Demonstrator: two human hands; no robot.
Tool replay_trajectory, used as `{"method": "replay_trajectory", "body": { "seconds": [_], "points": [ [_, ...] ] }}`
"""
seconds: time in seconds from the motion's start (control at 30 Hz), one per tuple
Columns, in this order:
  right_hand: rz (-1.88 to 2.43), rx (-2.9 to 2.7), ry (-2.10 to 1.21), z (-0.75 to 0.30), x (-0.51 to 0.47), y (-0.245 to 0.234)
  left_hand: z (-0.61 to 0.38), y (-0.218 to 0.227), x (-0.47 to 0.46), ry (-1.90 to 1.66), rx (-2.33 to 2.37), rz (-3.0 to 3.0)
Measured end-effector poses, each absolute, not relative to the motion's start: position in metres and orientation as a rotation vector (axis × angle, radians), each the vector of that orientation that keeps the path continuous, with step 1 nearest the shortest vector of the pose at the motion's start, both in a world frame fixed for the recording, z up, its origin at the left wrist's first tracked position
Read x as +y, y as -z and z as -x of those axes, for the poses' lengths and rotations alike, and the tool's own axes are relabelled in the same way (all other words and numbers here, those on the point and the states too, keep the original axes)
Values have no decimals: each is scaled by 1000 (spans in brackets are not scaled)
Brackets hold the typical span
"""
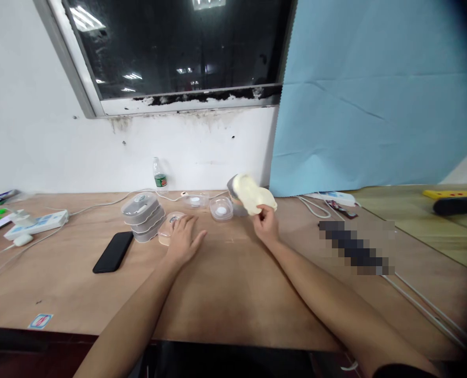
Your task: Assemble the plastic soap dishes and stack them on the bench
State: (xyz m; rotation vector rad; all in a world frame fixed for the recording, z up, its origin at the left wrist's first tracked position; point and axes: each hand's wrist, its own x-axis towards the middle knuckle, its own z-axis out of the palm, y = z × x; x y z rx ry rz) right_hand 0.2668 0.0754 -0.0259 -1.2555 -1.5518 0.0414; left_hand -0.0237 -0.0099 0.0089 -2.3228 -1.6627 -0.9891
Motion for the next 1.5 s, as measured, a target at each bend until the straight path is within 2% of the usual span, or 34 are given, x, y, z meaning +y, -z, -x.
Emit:
{"method": "replay_trajectory", "body": {
  "seconds": [0.13,0.23,0.37,0.47,0.9,1.3,1.5],
  "points": [
    [1034,-2251,-301,-243,40,21,26,-11,-11,1200,-1597,2363],
    [822,-2565,-515,-233,32,15,25,-11,-11,1088,-1579,2501],
    [984,-2369,-494,-230,44,16,18,-4,-11,723,-1446,2820],
    [1122,-2136,-453,-227,58,22,12,2,-12,629,-1400,2854],
    [1280,-2010,-341,-228,78,27,7,6,-14,646,-1450,2850],
    [1202,-1883,-285,-228,63,20,18,14,-3,885,-1679,2662],
    [1254,-1968,-228,-229,70,24,17,12,-5,729,-1612,2786]
  ]
}}
